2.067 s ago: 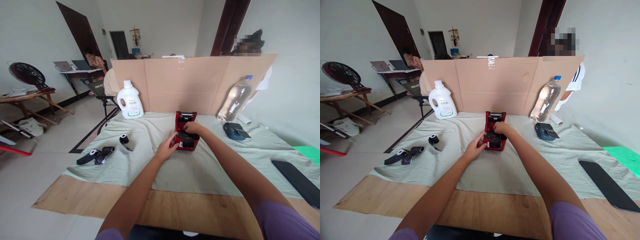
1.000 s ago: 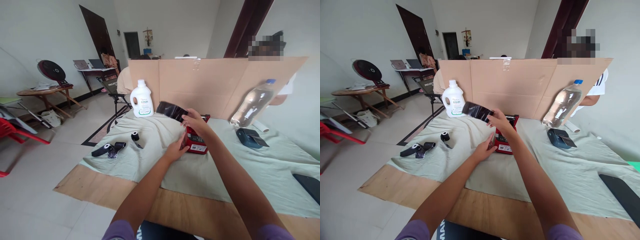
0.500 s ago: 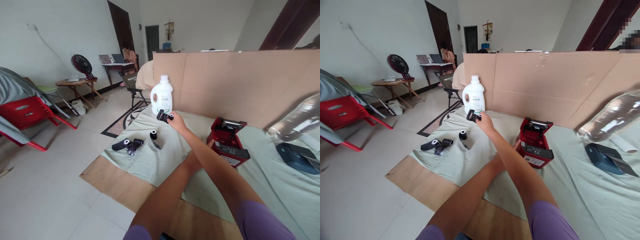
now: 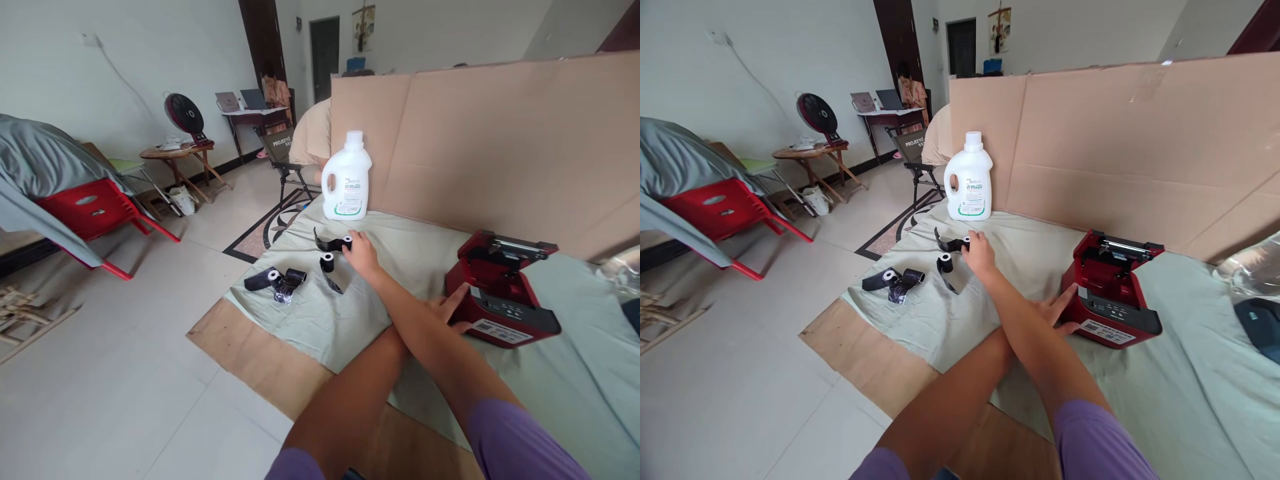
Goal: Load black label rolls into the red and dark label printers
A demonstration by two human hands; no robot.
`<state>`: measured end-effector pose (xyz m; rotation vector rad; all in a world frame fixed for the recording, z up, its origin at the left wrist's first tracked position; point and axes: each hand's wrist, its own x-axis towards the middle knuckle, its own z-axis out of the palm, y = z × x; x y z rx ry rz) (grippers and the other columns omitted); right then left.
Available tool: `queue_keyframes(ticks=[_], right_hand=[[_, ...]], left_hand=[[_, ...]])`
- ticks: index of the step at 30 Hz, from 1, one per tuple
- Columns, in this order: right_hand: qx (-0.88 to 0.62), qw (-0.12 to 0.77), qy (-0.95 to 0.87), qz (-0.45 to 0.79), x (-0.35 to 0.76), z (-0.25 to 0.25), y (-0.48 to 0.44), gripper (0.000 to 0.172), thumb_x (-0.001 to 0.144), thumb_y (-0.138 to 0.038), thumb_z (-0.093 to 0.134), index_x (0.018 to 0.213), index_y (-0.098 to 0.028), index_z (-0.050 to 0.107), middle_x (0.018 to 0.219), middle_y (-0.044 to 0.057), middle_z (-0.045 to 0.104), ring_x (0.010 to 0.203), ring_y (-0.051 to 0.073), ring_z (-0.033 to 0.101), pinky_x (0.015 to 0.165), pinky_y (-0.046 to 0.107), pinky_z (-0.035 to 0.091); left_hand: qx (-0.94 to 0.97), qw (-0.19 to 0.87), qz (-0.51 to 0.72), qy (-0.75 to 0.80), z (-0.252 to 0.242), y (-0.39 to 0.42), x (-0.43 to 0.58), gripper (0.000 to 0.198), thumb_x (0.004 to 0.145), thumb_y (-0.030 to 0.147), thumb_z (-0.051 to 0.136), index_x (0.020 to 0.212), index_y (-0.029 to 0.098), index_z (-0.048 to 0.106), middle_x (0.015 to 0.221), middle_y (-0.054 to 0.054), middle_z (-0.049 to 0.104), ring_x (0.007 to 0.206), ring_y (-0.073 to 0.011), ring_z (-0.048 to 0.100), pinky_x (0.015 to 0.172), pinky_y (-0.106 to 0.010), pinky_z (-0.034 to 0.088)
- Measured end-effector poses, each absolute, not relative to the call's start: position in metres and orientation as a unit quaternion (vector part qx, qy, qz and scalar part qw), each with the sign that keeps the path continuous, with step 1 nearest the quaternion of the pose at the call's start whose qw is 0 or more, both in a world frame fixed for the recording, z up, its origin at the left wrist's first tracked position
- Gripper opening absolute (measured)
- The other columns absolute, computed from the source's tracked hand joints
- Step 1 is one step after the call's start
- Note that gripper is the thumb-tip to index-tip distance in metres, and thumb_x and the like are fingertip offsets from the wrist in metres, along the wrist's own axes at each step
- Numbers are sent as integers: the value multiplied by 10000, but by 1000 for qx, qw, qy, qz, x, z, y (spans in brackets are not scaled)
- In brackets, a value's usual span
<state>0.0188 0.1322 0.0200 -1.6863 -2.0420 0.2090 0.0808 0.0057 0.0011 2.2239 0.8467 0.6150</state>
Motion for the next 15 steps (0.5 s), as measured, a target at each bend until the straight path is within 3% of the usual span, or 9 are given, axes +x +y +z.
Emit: queue_keyframes(ticks=[3,5,9,15], right_hand=[[-527,350,-772,62,13,35,119,414,947,-235,471,1349,-177,551,1267,135,613,1134,256,583,882,338,479],[-415,368,-828,79,-1,47,107,350,956,-198,433,1243,-202,634,1158,92,670,1090,220,585,911,310,460],[-296,253,-916,94,-49,64,81,268,934,-170,470,967,-220,732,928,51,737,985,221,590,888,321,427],[-388,28,-920,41,-103,57,73,178,848,-165,585,952,-143,728,976,164,737,1084,326,599,925,427,382]], left_hand=[[858,318,224,336,4,4,80,850,948,552,478,1615,292,19,1431,-172,546,1148,-361,645,925,-472,497],[859,312,228,337,4,3,81,849,949,574,463,1610,318,-4,1425,-155,555,1116,-349,659,870,-459,505],[849,307,217,371,5,2,82,828,927,650,433,1590,413,-3,1434,-97,565,1067,-343,677,792,-457,515],[851,307,208,374,9,1,80,809,929,682,383,1590,417,-2,1475,-60,534,1163,-343,635,893,-476,520]])
